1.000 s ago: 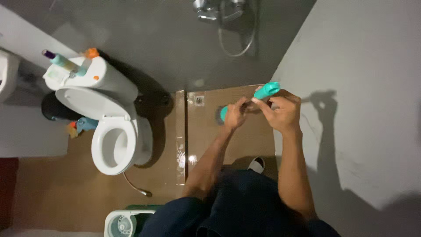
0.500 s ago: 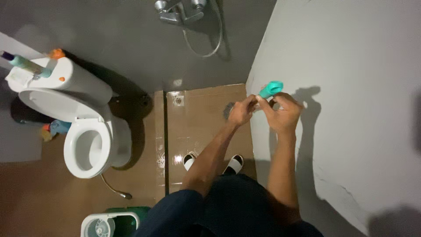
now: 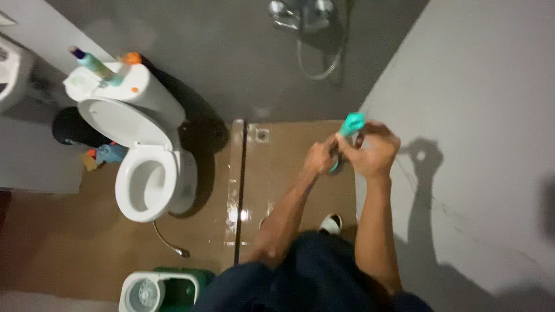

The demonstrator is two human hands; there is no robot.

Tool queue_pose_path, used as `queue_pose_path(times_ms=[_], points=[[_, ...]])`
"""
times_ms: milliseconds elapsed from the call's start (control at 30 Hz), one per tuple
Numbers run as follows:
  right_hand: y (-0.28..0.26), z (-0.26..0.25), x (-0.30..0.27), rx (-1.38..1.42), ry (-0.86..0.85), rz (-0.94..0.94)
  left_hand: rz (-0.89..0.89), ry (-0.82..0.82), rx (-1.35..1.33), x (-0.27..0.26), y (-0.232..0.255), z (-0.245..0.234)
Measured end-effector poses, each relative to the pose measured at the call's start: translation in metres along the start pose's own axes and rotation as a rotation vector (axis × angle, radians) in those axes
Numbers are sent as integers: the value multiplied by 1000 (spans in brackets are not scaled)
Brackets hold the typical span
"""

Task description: The person assembles a toilet brush by screwing together the multi-part metal handle and attaching the brush head.

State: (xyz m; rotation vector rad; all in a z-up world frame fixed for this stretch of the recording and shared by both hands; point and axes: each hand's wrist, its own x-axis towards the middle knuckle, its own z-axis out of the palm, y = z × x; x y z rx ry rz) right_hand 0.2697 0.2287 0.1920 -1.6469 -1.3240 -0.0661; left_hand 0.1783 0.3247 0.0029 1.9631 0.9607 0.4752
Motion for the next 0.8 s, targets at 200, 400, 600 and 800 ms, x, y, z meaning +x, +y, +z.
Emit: queue_pose_path(times_ms=[200,400,600,800], points=[[-72,77,-15,187,21,-147,105,144,14,-43,-77,-77],[-116,157,-31,329,-98,-204,47,219,-16,-79,-140,-151],[-130,206,-52,476,-219,-135,38,395,12,-106,-149,-198],[-99,240,-70,260,-556,442,-51,352,-7,-104,-153,-202]])
